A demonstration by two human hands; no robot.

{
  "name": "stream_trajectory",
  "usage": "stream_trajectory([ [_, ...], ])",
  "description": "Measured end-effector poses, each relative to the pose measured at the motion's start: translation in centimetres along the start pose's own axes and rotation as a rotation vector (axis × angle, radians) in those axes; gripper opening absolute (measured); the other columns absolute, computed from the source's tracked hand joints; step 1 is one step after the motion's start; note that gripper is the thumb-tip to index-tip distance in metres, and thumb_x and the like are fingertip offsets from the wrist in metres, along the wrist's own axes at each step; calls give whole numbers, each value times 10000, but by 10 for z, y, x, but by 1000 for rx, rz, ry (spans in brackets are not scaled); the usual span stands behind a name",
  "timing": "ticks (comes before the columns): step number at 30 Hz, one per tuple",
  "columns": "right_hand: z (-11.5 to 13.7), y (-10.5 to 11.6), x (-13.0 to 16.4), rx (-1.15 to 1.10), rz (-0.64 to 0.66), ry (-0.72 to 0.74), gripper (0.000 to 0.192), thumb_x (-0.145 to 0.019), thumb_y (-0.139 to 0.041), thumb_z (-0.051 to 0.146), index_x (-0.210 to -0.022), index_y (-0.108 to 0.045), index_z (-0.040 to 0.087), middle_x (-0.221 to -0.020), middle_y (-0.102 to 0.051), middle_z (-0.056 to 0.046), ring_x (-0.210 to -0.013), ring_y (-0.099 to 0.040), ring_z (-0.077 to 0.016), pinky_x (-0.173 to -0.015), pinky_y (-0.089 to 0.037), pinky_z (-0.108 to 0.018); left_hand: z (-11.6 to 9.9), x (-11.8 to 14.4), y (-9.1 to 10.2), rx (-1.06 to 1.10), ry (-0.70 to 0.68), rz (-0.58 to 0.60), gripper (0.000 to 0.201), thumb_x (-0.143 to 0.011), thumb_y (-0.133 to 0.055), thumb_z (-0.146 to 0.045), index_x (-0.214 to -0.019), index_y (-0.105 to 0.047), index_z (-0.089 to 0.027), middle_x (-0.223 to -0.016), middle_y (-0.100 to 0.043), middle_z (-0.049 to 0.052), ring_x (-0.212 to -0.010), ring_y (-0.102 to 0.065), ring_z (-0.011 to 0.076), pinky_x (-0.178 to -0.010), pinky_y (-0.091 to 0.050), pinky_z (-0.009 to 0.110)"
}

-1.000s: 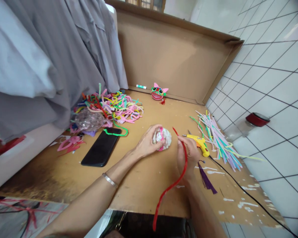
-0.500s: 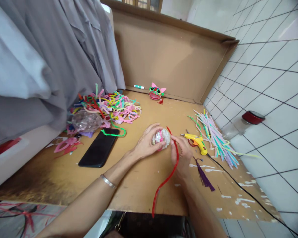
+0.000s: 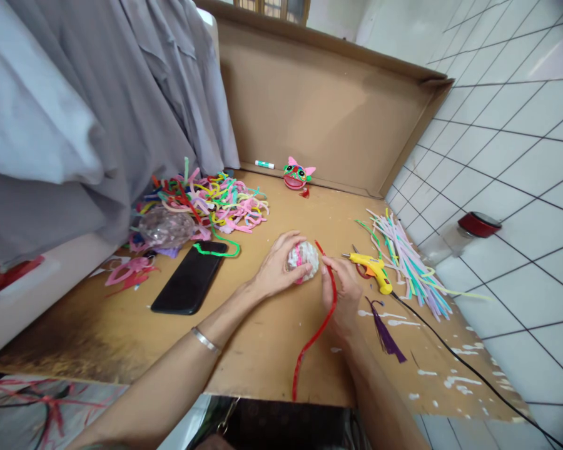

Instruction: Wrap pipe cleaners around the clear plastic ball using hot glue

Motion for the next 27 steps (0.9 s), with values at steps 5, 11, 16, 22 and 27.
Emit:
stream_trajectory([
  [5, 1, 1, -1, -7, -11, 5, 215, -928, -501, 151, -1055, -656, 226, -912, -701, -53, -871, -666, -192, -805, -549, -363, 5, -1, 7, 21, 62, -39, 483, -844, -628, -407, -1262, -537, -182, -1342, -529, 139, -1283, -508, 285, -1105, -407, 472],
  [11, 1, 2, -1, 11, -14, -5, 224, -931, -491, 167, -1056, -666, 231, -918, -705, -59, -875, -671, -198, -821, -559, -381, 8, -2, 15, 8, 131, -78, 388, -899, -555, -432, -1188, -586, -175, -1171, -626, 102, -1090, -617, 242, -991, -488, 401],
  [16, 10, 5, -4, 17, -27, 31, 213, -927, -504, 147, -1055, -657, 222, -934, -712, -71, -873, -678, -194, -804, -562, -371, -6, -2, 26, -89, 39, -156, 274, -909, -552, -383, -1084, -640, -192, -1149, -655, 97, -1099, -612, 247, -988, -467, 408],
  [22, 27, 5, -1, 23, -42, 194, 265, -908, -519, 77, -1087, -649, 223, -948, -736, -72, -872, -694, -183, -778, -553, -349, -39, 2, 36, -227, -65, -252, 229, -928, -556, -391, -904, -713, -227, -1034, -704, 65, -1029, -581, 244, -965, -398, 450],
  [27, 39, -3, 5, 16, 48, 307, 360, -915, -510, 68, -1204, -621, 250, -1026, -745, -83, -945, -696, -183, -804, -538, -344, -46, 1, 30, -192, -38, -178, 318, -950, -532, -403, -764, -711, -218, -1038, -720, 53, -1031, -551, 250, -946, -367, 467],
])
Point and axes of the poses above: each hand's wrist, its own x-axis away from the middle knuckle, its own y-axis out of the back of the hand, z = x × y, the point moved 8 cm from there along -x, towards the middle knuckle
